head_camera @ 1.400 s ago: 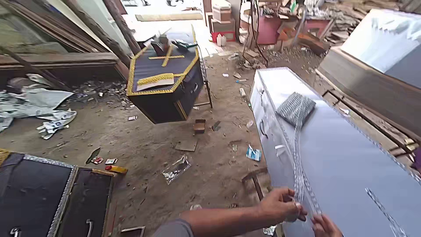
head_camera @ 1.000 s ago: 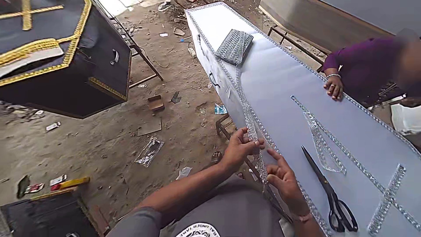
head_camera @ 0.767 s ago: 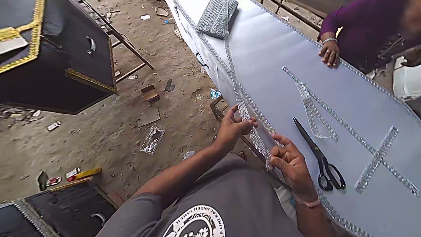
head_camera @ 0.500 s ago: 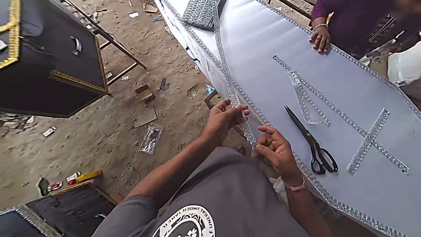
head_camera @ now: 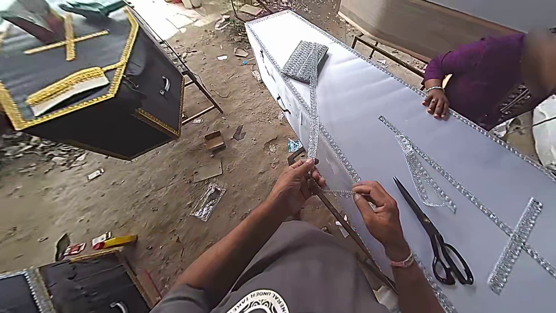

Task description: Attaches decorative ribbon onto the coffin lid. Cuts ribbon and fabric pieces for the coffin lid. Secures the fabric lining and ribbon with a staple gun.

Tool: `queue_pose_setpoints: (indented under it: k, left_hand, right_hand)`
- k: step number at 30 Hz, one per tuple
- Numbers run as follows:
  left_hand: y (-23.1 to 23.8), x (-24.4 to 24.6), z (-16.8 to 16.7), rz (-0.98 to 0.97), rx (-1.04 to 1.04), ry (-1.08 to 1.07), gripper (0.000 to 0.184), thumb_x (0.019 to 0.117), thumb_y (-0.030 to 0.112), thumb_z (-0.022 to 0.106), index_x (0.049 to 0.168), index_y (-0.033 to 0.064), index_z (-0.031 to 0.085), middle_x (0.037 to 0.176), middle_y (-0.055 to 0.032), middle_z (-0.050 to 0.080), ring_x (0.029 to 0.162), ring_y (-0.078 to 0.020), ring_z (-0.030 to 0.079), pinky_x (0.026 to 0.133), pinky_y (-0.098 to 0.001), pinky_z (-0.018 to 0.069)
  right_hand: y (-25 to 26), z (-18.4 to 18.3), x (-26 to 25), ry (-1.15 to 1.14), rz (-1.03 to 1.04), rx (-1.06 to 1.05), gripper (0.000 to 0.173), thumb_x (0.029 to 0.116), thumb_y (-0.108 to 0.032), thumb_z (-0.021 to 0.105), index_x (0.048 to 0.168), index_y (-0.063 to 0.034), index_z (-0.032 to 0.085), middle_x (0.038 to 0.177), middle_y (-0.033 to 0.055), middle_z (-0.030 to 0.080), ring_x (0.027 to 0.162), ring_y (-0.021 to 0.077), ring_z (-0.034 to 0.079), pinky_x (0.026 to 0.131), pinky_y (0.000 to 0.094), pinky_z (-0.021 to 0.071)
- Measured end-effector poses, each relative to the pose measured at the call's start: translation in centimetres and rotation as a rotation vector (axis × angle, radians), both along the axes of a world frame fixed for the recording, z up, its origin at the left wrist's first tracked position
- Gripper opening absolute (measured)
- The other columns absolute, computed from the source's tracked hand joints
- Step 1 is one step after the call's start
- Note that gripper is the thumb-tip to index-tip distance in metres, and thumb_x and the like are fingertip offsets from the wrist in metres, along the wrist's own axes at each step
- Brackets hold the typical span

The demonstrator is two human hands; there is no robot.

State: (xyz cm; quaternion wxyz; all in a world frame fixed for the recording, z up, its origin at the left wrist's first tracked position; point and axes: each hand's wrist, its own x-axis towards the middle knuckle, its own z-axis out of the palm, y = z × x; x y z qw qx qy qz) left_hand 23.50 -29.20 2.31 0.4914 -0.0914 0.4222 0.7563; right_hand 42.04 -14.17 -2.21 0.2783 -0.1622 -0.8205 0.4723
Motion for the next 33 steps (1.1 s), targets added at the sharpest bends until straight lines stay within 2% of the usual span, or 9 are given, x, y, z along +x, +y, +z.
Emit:
queue_pose_setpoints:
  k: [4, 6, 8, 11, 14, 18, 25, 29, 33]
  left_hand:
    - [-1.3, -1.0, -0.7, -0.020, -0.013, 0.011, 0.011, 0.1046, 0.015, 0.057, 0.111, 0.0060, 0.056, 0.076, -0.0069, 0.063, 0.066, -0.0189, 0.067, 0.069, -0.0373, 0.0618]
    - [-1.8, -1.5, -0.9, -0.022, -0.030, 0.035, 0.008, 0.1039, 0.011, 0.057, 0.108, 0.0058, 0.054, 0.081, -0.0091, 0.067, 0.070, -0.0200, 0.069, 0.070, -0.0378, 0.0613]
    - [-2.2, -2.1, -1.1, 0.008, -0.064, 0.017, 0.010, 0.1070, 0.016, 0.052, 0.107, 0.0059, 0.054, 0.076, -0.0082, 0.064, 0.067, -0.0199, 0.067, 0.065, -0.0372, 0.0605]
    - [-3.5, -3.2, -2.0, 0.013, -0.081, 0.007, 0.027, 0.1111, 0.024, 0.042, 0.117, 0.0036, 0.060, 0.072, -0.0058, 0.061, 0.062, -0.0175, 0.064, 0.060, -0.0344, 0.0583]
    - [-4.5, -4.1, -3.0, 0.025, -0.083, 0.017, 0.033, 0.1125, 0.023, 0.037, 0.122, 0.0014, 0.060, 0.074, -0.0066, 0.061, 0.065, -0.0186, 0.065, 0.064, -0.0359, 0.0594]
    - [-5.8, -5.6, -4.0, 0.055, -0.080, -0.080, 0.035, 0.1121, 0.018, 0.036, 0.129, -0.0013, 0.059, 0.090, -0.0164, 0.070, 0.081, -0.0279, 0.072, 0.076, -0.0446, 0.0626]
    - [-7.3, -7.7, -4.8, 0.082, -0.034, -0.260, 0.029, 0.1047, -0.002, 0.039, 0.129, -0.0058, 0.054, 0.111, -0.0236, 0.070, 0.097, -0.0341, 0.074, 0.085, -0.0463, 0.0625]
    - [-8.0, -8.1, -5.1, -0.006, 0.009, -0.332, 0.035, 0.1090, 0.007, 0.032, 0.139, -0.0026, 0.047, 0.112, -0.0258, 0.071, 0.097, -0.0349, 0.075, 0.085, -0.0455, 0.0626]
    - [-8.5, -8.2, -5.7, -0.098, 0.078, -0.330, 0.039, 0.1114, 0.014, 0.026, 0.142, -0.0005, 0.047, 0.111, -0.0251, 0.072, 0.098, -0.0344, 0.075, 0.087, -0.0459, 0.0615]
  right_hand:
    - [0.8, 1.5, -3.8, 0.025, 0.073, 0.069, 0.017, 0.0977, -0.010, 0.061, 0.104, -0.0016, 0.074, 0.099, 0.0058, 0.071, 0.082, 0.0059, 0.068, 0.072, 0.0206, 0.0598]
    - [0.9, 1.8, -6.1, 0.037, 0.085, 0.091, 0.018, 0.0989, -0.010, 0.060, 0.106, -0.0015, 0.074, 0.097, 0.0058, 0.070, 0.080, 0.0063, 0.067, 0.072, 0.0207, 0.0593]
    - [0.9, 1.9, -8.4, 0.049, 0.110, 0.088, 0.019, 0.0997, -0.010, 0.060, 0.108, -0.0022, 0.075, 0.099, 0.0059, 0.070, 0.082, 0.0065, 0.067, 0.073, 0.0209, 0.0591]
    - [0.2, 1.4, -11.8, 0.038, 0.179, 0.058, 0.021, 0.1004, -0.011, 0.061, 0.113, -0.0024, 0.075, 0.102, 0.0062, 0.070, 0.086, 0.0064, 0.067, 0.076, 0.0209, 0.0587]
    - [-0.4, 0.3, -15.0, -0.023, 0.225, -0.053, 0.024, 0.0978, -0.009, 0.062, 0.118, -0.0009, 0.072, 0.103, 0.0064, 0.072, 0.087, 0.0065, 0.069, 0.076, 0.0217, 0.0597]
    - [-1.7, -1.1, -18.7, -0.063, 0.246, -0.174, 0.024, 0.0948, -0.007, 0.066, 0.118, -0.0003, 0.071, 0.099, 0.0061, 0.074, 0.084, 0.0089, 0.071, 0.075, 0.0250, 0.0610]
    - [-3.1, -2.5, -23.0, -0.103, 0.265, -0.286, 0.026, 0.0920, -0.004, 0.071, 0.117, -0.0003, 0.071, 0.097, 0.0067, 0.075, 0.079, 0.0107, 0.070, 0.073, 0.0275, 0.0615]
    - [-4.0, -3.1, -24.2, -0.116, 0.122, -0.565, 0.025, 0.0891, 0.004, 0.072, 0.114, 0.0022, 0.071, 0.098, 0.0110, 0.075, 0.074, 0.0159, 0.071, 0.068, 0.0306, 0.0625]
    - [-4.7, -4.1, -24.6, -0.144, 0.000, -0.760, 0.019, 0.0887, 0.006, 0.073, 0.108, 0.0045, 0.073, 0.092, 0.0132, 0.075, 0.070, 0.0166, 0.070, 0.064, 0.0296, 0.0613]
